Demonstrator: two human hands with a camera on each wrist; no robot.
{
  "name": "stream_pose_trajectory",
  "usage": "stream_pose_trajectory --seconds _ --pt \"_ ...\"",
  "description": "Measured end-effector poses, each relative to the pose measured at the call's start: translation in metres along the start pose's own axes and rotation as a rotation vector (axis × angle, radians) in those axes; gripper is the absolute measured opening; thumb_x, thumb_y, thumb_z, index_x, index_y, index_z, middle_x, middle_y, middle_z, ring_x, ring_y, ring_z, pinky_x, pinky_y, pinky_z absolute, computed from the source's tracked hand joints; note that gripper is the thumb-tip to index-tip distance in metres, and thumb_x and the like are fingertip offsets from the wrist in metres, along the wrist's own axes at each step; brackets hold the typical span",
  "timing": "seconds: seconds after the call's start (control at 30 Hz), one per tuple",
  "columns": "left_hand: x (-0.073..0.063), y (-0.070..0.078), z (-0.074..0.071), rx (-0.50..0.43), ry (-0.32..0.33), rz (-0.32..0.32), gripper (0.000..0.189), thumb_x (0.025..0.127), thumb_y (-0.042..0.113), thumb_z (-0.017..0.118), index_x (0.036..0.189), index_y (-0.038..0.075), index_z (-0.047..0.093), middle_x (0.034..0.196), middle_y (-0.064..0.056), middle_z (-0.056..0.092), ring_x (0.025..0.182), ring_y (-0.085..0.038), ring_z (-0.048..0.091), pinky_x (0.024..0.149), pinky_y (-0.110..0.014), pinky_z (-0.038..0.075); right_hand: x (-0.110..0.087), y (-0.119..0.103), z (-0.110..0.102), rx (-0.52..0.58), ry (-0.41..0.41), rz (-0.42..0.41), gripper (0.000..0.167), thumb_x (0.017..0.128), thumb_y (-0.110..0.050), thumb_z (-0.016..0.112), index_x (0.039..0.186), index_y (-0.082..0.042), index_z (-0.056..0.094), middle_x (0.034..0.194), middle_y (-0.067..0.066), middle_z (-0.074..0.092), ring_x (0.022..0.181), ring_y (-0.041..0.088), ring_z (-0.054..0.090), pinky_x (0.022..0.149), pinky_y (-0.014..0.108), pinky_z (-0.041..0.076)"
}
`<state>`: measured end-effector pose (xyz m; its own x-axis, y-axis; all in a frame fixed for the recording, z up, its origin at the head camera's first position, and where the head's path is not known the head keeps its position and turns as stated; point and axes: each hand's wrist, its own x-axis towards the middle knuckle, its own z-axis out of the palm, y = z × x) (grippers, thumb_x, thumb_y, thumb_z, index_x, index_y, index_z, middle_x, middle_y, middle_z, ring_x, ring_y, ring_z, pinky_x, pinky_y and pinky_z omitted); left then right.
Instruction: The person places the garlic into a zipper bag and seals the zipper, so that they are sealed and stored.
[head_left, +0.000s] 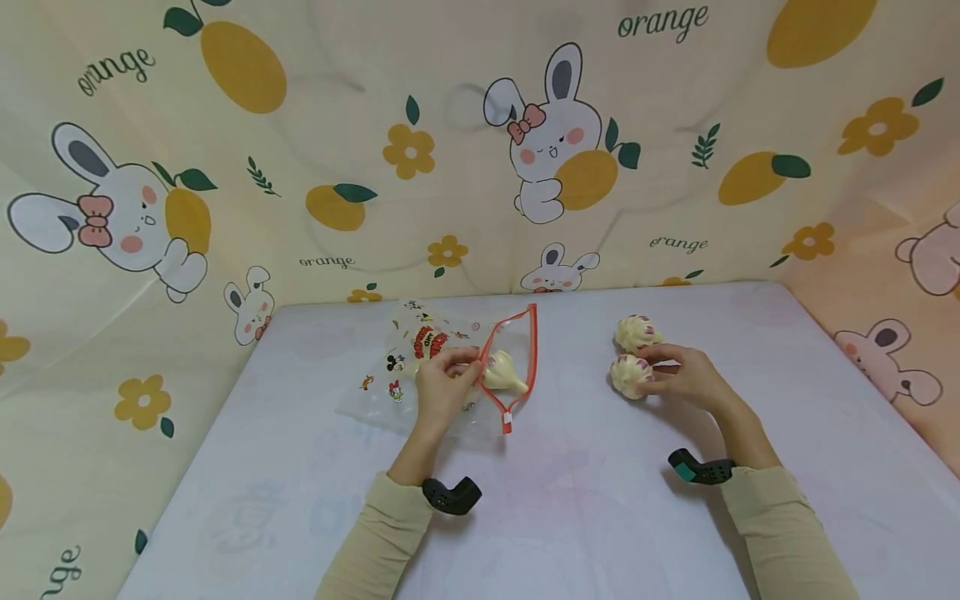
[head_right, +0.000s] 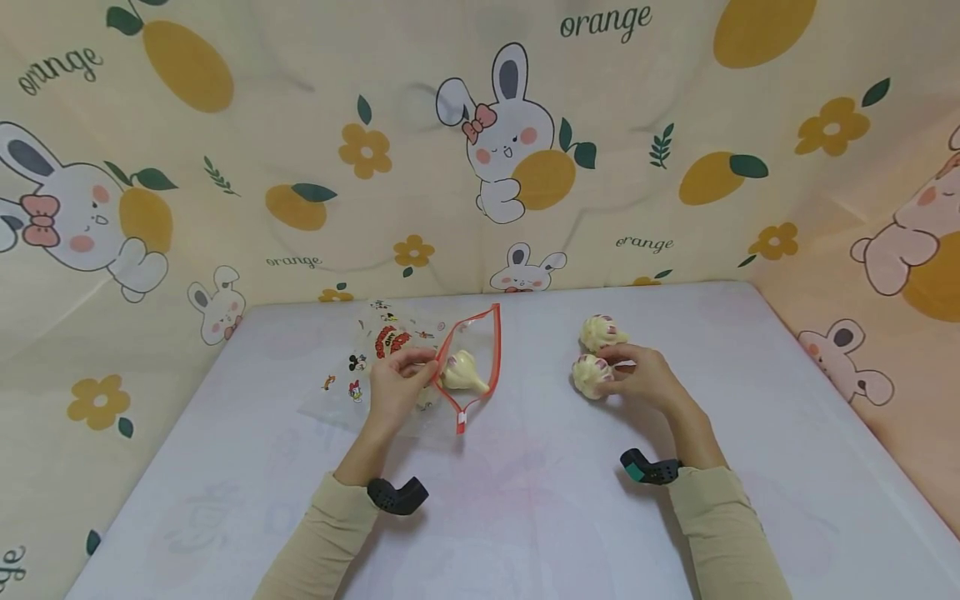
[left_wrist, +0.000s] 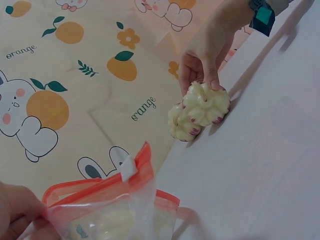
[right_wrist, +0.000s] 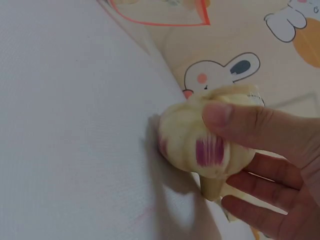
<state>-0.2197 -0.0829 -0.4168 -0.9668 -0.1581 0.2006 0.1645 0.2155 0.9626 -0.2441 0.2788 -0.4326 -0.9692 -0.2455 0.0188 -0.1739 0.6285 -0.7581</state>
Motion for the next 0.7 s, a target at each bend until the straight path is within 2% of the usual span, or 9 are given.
stream_pose_trajectory --seconds 0.07,0.23,0.33,0.4,0.5,0.6,0.7 --pt "-0.0002 0.0002 -0.0002 -0.010 -0.005 0.000 0.014 0.082 0.000 0.070 0.097 -0.001 0.072 0.097 -0.020 0.074 0.064 0.002 0.061 0.058 -0.010 0.049 -0.0002 -0.0006 -0.0005 -0.018 -0.004 -0.001 0.059 0.072 -0.014 0.084 0.122 0.005 0.059 0.120 0.030 0.060 0.106 0.041 0.065 0.084 0.024 0.057" --pt "-0.0006 0.0003 -0.0008 -0.030 -0.010 0.009 0.014 0.083 -0.001 0.069 0.097 -0.003 0.071 0.099 -0.022 0.073 0.065 0.002 0.062 0.059 -0.010 0.051 -0.0007 -0.0021 -0.0023 -0.040 -0.038 -0.031 0.063 0.069 -0.014 0.085 0.123 0.005 0.058 0.115 0.031 0.062 0.097 0.038 0.068 0.076 0.017 0.053" --pt "-0.0007 0.0004 -0.0014 -0.033 -0.010 0.007 0.015 0.083 -0.001 0.069 0.098 -0.004 0.071 0.099 -0.022 0.073 0.065 0.002 0.062 0.059 -0.010 0.051 -0.0003 -0.0030 -0.0021 -0.055 -0.052 -0.053 0.063 0.070 -0.013 0.085 0.124 0.006 0.057 0.115 0.031 0.061 0.097 0.039 0.068 0.076 0.019 0.054" --pt "-0.0005 0.0002 -0.0017 -0.028 -0.008 0.011 0.015 0.084 -0.001 0.069 0.098 -0.004 0.071 0.099 -0.022 0.073 0.065 0.002 0.062 0.059 -0.010 0.051 0.0001 -0.0033 -0.0017 -0.074 -0.050 -0.055 0.063 0.070 -0.013 0.085 0.124 0.006 0.058 0.115 0.031 0.061 0.098 0.040 0.067 0.079 0.024 0.056" --pt "-0.0002 0.0004 -0.0018 -0.016 -0.003 0.013 0.014 0.083 0.000 0.069 0.097 -0.003 0.071 0.098 -0.021 0.073 0.065 0.001 0.063 0.058 -0.010 0.050 0.0007 -0.0038 -0.0007 -0.091 -0.035 -0.044 0.064 0.070 -0.014 0.085 0.124 0.006 0.058 0.118 0.032 0.061 0.103 0.044 0.065 0.086 0.040 0.057" --pt "0.0001 0.0010 -0.0016 -0.013 -0.001 0.013 0.014 0.083 0.000 0.070 0.096 -0.002 0.072 0.098 -0.020 0.074 0.067 -0.005 0.065 0.058 -0.010 0.049 0.0008 -0.0042 0.0003 -0.112 -0.017 -0.035 0.064 0.070 -0.017 0.085 0.125 0.004 0.059 0.126 0.033 0.058 0.111 0.051 0.060 0.094 0.054 0.051" --pt "0.0000 0.0017 -0.0011 -0.014 -0.003 0.020 0.014 0.082 -0.001 0.070 0.096 -0.003 0.072 0.099 -0.021 0.073 0.069 -0.011 0.069 0.059 -0.010 0.050 0.0005 -0.0049 0.0010 -0.122 -0.011 -0.040 0.064 0.071 -0.018 0.085 0.125 0.004 0.058 0.133 0.034 0.054 0.118 0.054 0.054 0.099 0.060 0.046"
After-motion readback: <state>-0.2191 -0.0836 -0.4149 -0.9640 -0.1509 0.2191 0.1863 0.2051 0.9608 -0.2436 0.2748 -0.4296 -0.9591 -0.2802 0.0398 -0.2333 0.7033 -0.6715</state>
